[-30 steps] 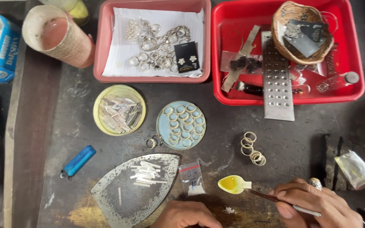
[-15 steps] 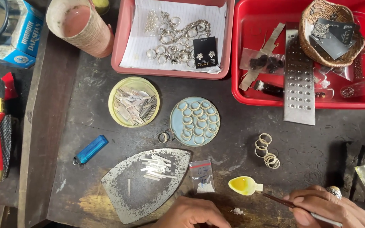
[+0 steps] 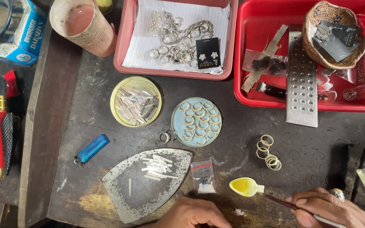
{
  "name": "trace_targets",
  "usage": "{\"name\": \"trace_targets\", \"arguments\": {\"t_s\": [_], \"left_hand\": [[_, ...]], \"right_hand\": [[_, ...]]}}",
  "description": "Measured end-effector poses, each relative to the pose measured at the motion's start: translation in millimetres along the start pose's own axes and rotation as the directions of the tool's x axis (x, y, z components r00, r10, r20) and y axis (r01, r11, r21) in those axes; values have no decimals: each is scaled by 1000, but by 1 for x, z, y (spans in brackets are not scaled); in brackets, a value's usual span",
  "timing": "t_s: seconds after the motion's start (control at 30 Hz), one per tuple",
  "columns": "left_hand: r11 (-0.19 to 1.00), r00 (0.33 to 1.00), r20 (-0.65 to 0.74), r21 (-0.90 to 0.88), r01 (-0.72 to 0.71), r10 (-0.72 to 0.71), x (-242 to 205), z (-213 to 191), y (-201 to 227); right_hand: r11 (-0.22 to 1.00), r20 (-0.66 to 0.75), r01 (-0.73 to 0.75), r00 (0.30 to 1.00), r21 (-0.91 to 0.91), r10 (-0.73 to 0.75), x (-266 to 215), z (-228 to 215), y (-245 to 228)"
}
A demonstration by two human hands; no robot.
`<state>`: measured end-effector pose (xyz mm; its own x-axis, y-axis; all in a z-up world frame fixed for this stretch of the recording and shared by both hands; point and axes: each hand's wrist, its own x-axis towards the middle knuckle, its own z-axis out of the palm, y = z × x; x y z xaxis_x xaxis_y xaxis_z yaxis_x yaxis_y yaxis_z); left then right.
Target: Applying resin to a small jewelry component using a precision applicator tool at a workshop bench.
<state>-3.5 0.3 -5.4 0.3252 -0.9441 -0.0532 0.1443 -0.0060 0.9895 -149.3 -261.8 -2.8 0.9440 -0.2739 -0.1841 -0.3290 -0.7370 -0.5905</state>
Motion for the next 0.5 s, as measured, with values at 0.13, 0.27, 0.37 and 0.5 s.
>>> {"name": "trace_targets", "arguments": {"t_s": [0.13, 0.27, 0.37, 0.5], "left_hand": [[1000, 1000, -1, -10, -4, 4, 0, 0, 0], [1000, 1000, -1, -31, -4, 4, 0, 0, 0], [1000, 1000, 14, 21, -13, 13, 0, -1, -1], [998, 999, -32, 61, -36, 38, 2, 3, 1]], "right_hand": [[997, -150, 63, 987, 33, -57, 8, -4, -34], [999, -156, 16, 988, 29, -11, 6, -2, -26], [988, 21, -154, 988, -18, 155, 8, -2, -20], [995, -293, 85, 954, 54, -65, 15, -5, -79]]}}
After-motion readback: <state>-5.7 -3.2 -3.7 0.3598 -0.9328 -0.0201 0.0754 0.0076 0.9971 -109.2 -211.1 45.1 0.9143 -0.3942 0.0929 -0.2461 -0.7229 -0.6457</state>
